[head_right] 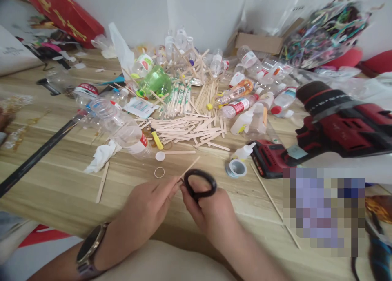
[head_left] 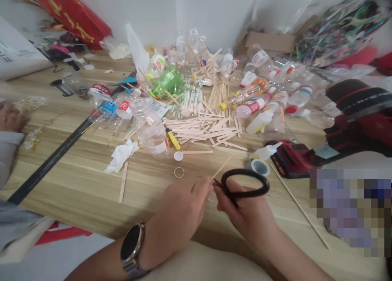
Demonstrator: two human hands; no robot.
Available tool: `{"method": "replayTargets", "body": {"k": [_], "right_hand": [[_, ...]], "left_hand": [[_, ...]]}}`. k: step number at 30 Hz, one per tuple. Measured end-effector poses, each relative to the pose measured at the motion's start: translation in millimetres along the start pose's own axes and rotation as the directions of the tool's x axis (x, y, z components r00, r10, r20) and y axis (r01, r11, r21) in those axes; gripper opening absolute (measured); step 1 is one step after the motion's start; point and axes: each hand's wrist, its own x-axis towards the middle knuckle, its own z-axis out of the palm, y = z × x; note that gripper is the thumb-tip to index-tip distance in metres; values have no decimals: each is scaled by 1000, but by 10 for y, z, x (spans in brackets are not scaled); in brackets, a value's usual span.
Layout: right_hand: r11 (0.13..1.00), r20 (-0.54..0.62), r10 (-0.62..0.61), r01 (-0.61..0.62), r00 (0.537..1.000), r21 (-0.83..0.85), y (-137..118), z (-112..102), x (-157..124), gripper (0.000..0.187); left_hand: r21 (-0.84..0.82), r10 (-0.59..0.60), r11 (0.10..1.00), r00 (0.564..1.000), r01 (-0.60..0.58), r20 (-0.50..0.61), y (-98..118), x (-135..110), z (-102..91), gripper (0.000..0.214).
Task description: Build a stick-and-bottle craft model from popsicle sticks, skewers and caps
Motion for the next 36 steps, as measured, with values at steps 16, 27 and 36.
{"method": "replayTargets", "body": {"k": [16, 27, 36], "right_hand": [[1000, 187, 5, -4, 982, -9, 75, -59, 51, 41], [986, 169, -92, 113, 981, -123, 125, -57, 81, 40], [905, 452, 147, -304, 880, 298, 101, -62, 114, 51]], "left_hand": [[176, 109, 977, 991, -121, 77, -31, 4, 31, 18], [99, 11, 995, 988, -27, 156, -32, 43, 4, 17], [146, 53, 987, 995, -66, 90, -17, 56, 14, 17]]}}
